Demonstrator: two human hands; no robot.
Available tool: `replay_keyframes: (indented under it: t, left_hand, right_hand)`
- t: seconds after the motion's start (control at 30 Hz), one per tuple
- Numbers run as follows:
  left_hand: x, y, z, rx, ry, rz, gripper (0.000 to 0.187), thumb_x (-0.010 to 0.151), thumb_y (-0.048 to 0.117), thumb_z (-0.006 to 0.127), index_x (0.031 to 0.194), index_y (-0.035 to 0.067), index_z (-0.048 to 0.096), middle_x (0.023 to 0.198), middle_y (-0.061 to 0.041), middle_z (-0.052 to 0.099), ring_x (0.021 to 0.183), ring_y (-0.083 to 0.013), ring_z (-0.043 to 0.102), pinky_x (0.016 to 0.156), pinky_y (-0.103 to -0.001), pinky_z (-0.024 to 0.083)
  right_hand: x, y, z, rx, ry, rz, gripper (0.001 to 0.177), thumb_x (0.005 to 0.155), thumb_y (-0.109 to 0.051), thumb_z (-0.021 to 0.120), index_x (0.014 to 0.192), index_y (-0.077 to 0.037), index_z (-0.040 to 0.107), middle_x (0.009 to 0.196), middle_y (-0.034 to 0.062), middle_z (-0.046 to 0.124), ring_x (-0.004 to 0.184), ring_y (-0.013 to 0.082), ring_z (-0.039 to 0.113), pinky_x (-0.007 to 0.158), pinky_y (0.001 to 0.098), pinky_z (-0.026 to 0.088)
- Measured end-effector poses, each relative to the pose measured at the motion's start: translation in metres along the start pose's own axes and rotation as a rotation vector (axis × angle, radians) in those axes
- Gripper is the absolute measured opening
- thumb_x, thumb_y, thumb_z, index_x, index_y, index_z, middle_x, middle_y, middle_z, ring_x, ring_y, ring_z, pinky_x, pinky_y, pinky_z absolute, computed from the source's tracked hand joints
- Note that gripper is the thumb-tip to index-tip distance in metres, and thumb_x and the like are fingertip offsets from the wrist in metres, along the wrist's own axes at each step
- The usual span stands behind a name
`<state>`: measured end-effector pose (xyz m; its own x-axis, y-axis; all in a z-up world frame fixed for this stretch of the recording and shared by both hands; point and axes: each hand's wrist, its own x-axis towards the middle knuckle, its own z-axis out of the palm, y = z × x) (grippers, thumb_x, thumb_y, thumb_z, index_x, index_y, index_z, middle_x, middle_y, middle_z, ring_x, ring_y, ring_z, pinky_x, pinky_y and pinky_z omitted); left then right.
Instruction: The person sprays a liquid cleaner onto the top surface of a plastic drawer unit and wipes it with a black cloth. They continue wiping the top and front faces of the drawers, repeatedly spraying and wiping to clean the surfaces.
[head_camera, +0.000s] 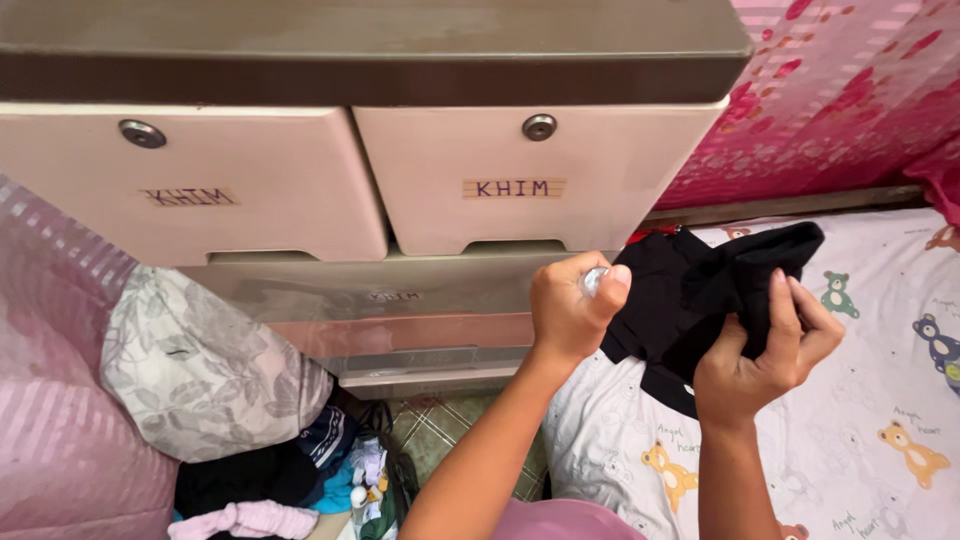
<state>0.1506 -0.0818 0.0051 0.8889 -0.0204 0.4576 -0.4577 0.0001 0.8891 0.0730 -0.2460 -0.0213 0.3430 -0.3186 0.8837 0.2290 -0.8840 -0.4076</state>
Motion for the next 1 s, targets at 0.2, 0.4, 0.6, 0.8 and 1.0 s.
replay_keyframes:
  t: [0.2,0.4,0.6,0.8,1.0]
  left_hand:
    - [-0.002,0.008,0.006,-0.085,-0.02,-0.022,0.053,0.089,0.054,0.059,0.069,0.005,0.062,0.053,-0.001,0.05,0.053,-0.0104,0.052,0.052,-0.03,0.041]
    - [0.008,0.008,0.021,-0.224,-0.044,-0.109,0.049,0.09,0.044,0.06,0.062,0.003,0.06,0.051,0.001,0.053,0.051,-0.0053,0.053,0.049,-0.023,0.039]
    - [0.019,-0.005,0.041,-0.521,0.072,-0.089,0.038,0.087,0.034,0.059,0.07,0.0,0.061,0.061,-0.004,0.057,0.05,-0.0092,0.052,0.047,-0.026,0.041]
    - [0.028,-0.013,0.0,-0.522,0.291,0.052,0.045,0.096,0.038,0.049,0.069,0.002,0.055,0.061,-0.008,0.057,0.048,-0.014,0.052,0.045,-0.029,0.041]
    - [0.038,-0.004,-0.038,-0.562,0.497,0.015,0.047,0.098,0.04,0.047,0.07,0.003,0.052,0.058,-0.01,0.054,0.044,-0.0169,0.052,0.042,-0.031,0.042]
  right_hand:
    - [0.0,0.001,-0.001,0.034,-0.015,0.026,0.051,0.092,0.019,0.062,0.14,0.001,0.065,0.132,0.0163,0.049,0.125,0.0286,0.053,0.11,0.0337,0.047]
    - [0.006,0.011,-0.008,0.092,-0.049,0.038,0.053,0.089,0.019,0.061,0.139,0.001,0.065,0.133,0.0168,0.049,0.124,0.0287,0.054,0.11,0.0345,0.048]
    - [0.012,0.031,-0.017,0.12,-0.068,-0.017,0.059,0.086,0.019,0.061,0.141,0.0,0.065,0.132,0.0174,0.051,0.123,0.0298,0.054,0.109,0.0363,0.047]
    - [0.021,0.052,-0.023,0.179,-0.129,-0.017,0.058,0.086,0.02,0.062,0.141,0.0,0.065,0.133,0.0174,0.052,0.125,0.0301,0.054,0.11,0.0365,0.047]
    - [0.025,0.058,-0.019,0.262,-0.17,-0.049,0.052,0.09,0.02,0.061,0.138,0.001,0.064,0.135,0.0171,0.05,0.129,0.0305,0.054,0.118,0.0368,0.046]
